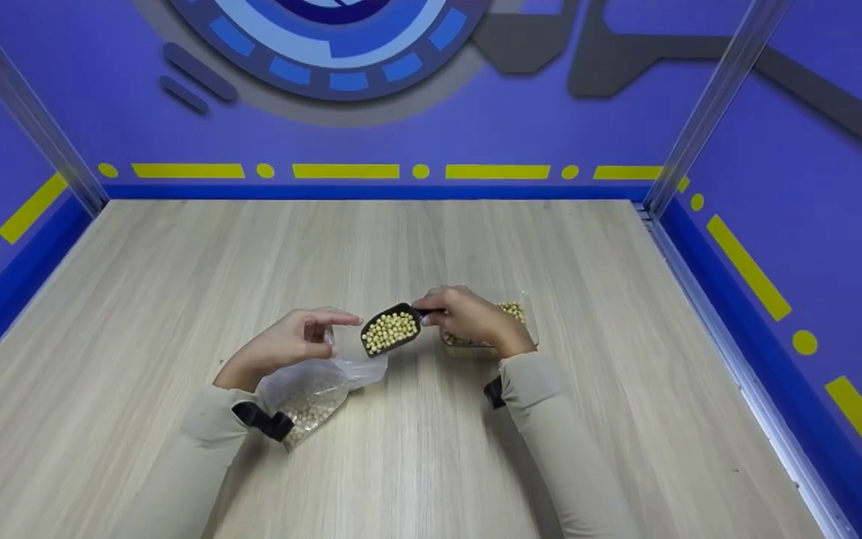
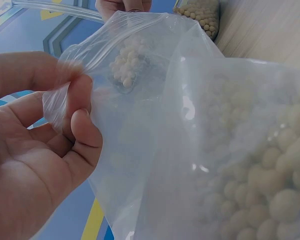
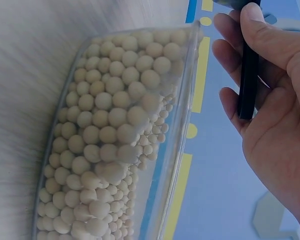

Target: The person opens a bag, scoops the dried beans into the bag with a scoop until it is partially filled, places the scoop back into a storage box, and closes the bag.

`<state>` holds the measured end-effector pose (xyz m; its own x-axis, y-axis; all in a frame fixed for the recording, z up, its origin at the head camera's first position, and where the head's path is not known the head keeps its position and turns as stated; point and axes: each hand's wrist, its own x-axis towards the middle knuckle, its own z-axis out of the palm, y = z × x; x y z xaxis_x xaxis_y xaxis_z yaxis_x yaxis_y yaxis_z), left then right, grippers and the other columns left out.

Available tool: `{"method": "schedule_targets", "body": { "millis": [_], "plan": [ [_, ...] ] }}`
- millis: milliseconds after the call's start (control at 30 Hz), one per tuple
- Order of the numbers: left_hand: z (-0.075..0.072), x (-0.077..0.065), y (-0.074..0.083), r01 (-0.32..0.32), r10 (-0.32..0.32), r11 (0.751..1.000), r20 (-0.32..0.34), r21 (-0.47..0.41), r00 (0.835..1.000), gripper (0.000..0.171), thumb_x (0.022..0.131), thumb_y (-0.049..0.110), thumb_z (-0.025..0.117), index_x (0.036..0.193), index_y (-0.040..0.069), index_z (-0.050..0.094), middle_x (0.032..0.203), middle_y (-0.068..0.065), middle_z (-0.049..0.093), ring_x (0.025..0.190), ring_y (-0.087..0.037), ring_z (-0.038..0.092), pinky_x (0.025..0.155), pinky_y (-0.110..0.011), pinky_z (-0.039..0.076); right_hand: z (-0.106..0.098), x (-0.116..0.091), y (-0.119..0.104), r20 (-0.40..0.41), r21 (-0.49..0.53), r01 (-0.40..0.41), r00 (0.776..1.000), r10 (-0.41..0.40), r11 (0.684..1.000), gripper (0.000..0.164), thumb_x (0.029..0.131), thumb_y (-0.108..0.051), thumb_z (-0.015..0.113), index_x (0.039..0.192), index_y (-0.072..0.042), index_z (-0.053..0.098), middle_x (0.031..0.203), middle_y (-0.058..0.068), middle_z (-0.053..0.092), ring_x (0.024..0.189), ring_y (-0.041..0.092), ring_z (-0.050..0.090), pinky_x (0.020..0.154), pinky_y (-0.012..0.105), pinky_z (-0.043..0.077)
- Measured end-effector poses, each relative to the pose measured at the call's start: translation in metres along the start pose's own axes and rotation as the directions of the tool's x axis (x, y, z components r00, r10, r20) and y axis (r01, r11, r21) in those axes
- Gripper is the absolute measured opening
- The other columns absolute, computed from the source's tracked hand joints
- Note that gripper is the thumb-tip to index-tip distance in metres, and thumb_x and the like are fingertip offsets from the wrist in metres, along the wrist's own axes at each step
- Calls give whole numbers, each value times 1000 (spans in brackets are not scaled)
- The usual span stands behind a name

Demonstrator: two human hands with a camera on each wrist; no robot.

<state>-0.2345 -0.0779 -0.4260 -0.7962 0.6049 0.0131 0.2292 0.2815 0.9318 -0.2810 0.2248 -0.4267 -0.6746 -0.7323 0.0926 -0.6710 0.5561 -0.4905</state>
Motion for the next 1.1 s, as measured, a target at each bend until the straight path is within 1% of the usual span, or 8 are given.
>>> {"method": "schedule_targets", "body": {
  "millis": [100, 200, 333, 467, 600, 733, 933, 1100],
  "plan": [
    [0, -5, 10, -12, 12, 1000, -2, -13, 1000, 54, 74, -13, 51, 127, -12, 55, 82, 2, 49, 65, -12, 39, 57, -17, 34, -1, 0, -1, 6, 3, -12, 1000, 12, 1000, 31, 90, -2, 60, 121, 2, 65, 112, 17, 67, 106, 31, 63, 93, 44, 49],
    [1, -4, 10, -16, 16, 1000, -6, -10, 1000, 54, 74, -13, 52, 127, -11, 55, 83, 2, 50, 65, -12, 39, 56, -17, 34, -1, 0, -2, 9, -3, -12, 1000, 12, 1000, 31, 91, -1, 59, 121, 2, 65, 111, 16, 67, 105, 31, 63, 92, 43, 50],
    [1, 2, -8, -17, 17, 1000, -12, -5, 1000, 54, 74, -13, 53, 128, -8, 57, 83, 0, 52, 64, -11, 39, 56, -17, 34, -1, 1, -2, 12, -18, -5, 1000, 5, 1000, 32, 90, 0, 59, 121, 2, 65, 112, 16, 67, 106, 31, 63, 93, 44, 50],
    [1, 6, -19, -29, 29, 1000, -10, -3, 1000, 54, 75, -11, 55, 128, -5, 58, 85, -7, 56, 65, -11, 40, 56, -17, 35, -2, 2, -3, 19, -31, -1, 1000, 2, 1000, 32, 90, -1, 60, 121, 1, 65, 114, 16, 67, 108, 31, 62, 94, 44, 49],
    [1, 9, -24, -23, 23, 1000, -8, -4, 1000, 55, 75, -10, 56, 129, -3, 58, 108, -22, 60, 67, -11, 41, 57, -18, 35, -3, 3, -3, 16, -31, 9, 1000, -9, 999, 31, 90, -2, 60, 121, 2, 65, 114, 16, 67, 108, 31, 63, 94, 44, 49],
    [1, 9, -26, -26, 26, 999, -5, -20, 1000, 55, 75, -11, 56, 130, -3, 57, 125, -26, 56, 67, -11, 42, 57, -18, 36, -3, 3, -3, 10, -40, 21, 1000, -20, 999, 31, 89, -1, 60, 120, 2, 65, 114, 17, 68, 108, 32, 63, 94, 44, 49],
    [1, 9, -24, -27, 27, 999, -2, -19, 1000, 56, 75, -11, 54, 129, -3, 58, 126, -26, 56, 66, -10, 41, 57, -17, 36, -3, 3, -4, 7, -42, 24, 1000, -24, 999, 30, 89, -1, 60, 119, 1, 66, 113, 16, 68, 107, 31, 63, 94, 43, 49],
    [1, 9, -24, -33, 33, 999, -1, -11, 999, 56, 74, -11, 53, 129, -3, 58, 120, -27, 57, 65, -10, 40, 57, -17, 35, -3, 3, -5, 8, -51, 34, 999, -33, 998, 30, 89, -1, 60, 119, 1, 66, 113, 16, 68, 106, 31, 63, 92, 44, 50]
  ]
}}
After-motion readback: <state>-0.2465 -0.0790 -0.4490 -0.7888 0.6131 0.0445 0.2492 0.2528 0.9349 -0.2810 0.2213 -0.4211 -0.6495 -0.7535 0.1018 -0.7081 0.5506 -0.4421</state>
